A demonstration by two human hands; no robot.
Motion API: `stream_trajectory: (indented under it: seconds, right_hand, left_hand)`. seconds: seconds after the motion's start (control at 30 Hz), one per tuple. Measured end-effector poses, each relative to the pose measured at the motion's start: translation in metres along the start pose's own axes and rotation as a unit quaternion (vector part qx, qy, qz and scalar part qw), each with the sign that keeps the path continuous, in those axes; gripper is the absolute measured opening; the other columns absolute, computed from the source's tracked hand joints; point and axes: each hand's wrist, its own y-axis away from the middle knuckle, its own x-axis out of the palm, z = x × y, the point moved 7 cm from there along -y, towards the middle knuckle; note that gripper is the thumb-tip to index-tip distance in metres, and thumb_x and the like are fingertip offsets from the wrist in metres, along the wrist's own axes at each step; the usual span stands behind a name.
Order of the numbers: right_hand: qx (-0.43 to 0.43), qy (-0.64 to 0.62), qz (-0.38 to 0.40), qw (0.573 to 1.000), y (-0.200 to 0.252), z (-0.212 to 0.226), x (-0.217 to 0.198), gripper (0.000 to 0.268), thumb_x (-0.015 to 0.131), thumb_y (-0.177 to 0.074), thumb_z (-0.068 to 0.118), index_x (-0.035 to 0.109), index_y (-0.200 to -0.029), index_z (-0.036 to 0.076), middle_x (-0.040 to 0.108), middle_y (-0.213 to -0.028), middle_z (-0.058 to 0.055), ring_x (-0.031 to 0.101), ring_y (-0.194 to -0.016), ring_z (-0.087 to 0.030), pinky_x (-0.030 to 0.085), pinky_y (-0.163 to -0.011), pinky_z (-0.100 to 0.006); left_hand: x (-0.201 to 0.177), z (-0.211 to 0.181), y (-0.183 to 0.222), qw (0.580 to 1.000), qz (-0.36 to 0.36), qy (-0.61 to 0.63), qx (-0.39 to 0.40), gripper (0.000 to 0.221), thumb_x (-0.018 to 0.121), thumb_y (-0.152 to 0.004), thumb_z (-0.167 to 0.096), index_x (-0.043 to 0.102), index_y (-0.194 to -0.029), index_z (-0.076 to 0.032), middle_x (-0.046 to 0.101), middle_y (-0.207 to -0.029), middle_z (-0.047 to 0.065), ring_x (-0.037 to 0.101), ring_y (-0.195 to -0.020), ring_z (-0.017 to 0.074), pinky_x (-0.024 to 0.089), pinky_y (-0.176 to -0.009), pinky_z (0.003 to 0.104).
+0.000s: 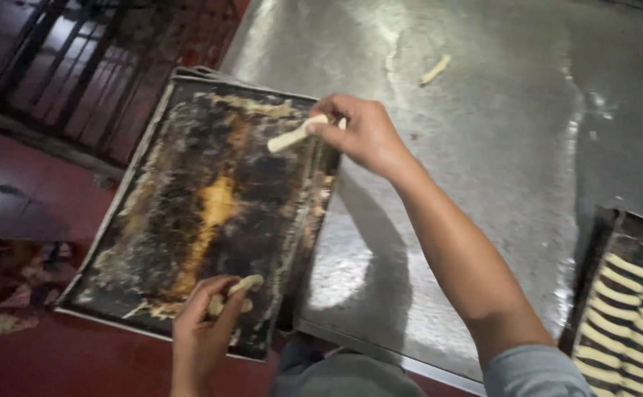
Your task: A person is braiding strips of dough into loaves and placing them onto baking trays in a bakery.
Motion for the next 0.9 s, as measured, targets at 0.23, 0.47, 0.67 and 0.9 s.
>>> stream_trajectory:
  seconds: [0.23,0.47,0.67,0.9]
  right_hand:
    - [0.247,0.172,0.076,0.951,-0.036,-0.127,0.101,0.076,0.074,-0.093,0.045,0.048,-0.146,-0.003,0.060,-0.137,-0.023,0.060,-0.121,-0.040,0.052,-0.094,-0.049]
    - [0.202,-0.206,0.016,0.957,-0.053,-0.024,0.097,0.021,0.066,-0.098,0.011,0.063,-0.118,0.006,0.072,-0.108,-0.008,0.076,-0.089,-0.016,0.064,-0.086,-0.029]
    - [0.173,0.014,0.049,0.984,-0.025,-0.047,0.122,0.036,0.061,-0.100,0.039,0.062,-0.119,0.009,0.066,-0.111,-0.010,0.059,-0.093,-0.021,0.051,-0.078,-0.035]
    - [0.105,-0.306,0.160,0.933,0.056,-0.048,0.201,0.044,0.066,-0.098,0.007,0.059,-0.141,0.006,0.076,-0.105,-0.021,0.074,-0.071,-0.023,0.064,-0.073,-0.044]
  left_hand:
    - [-0.063,0.084,-0.010,0.992,0.005,-0.043,-0.119,0.021,0.074,-0.088,-0.016,0.076,-0.107,-0.008,0.076,-0.107,0.005,0.070,-0.091,0.0147,0.053,-0.075,0.032]
    - [-0.070,0.073,-0.049,0.981,0.058,-0.038,-0.179,0.030,0.070,-0.090,-0.013,0.073,-0.119,-0.008,0.079,-0.106,0.009,0.074,-0.088,0.0182,0.062,-0.071,0.030]
    - [-0.038,0.039,-0.094,0.989,0.096,0.022,-0.112,0.025,0.068,-0.092,-0.012,0.071,-0.116,-0.007,0.078,-0.102,0.008,0.065,-0.063,0.0098,0.055,-0.045,0.018]
    - [-0.015,-0.059,-0.148,0.994,0.057,0.094,-0.017,0.067,0.078,-0.085,-0.005,0.047,-0.140,0.015,0.052,-0.120,0.047,0.062,-0.102,0.0598,0.060,-0.080,0.063]
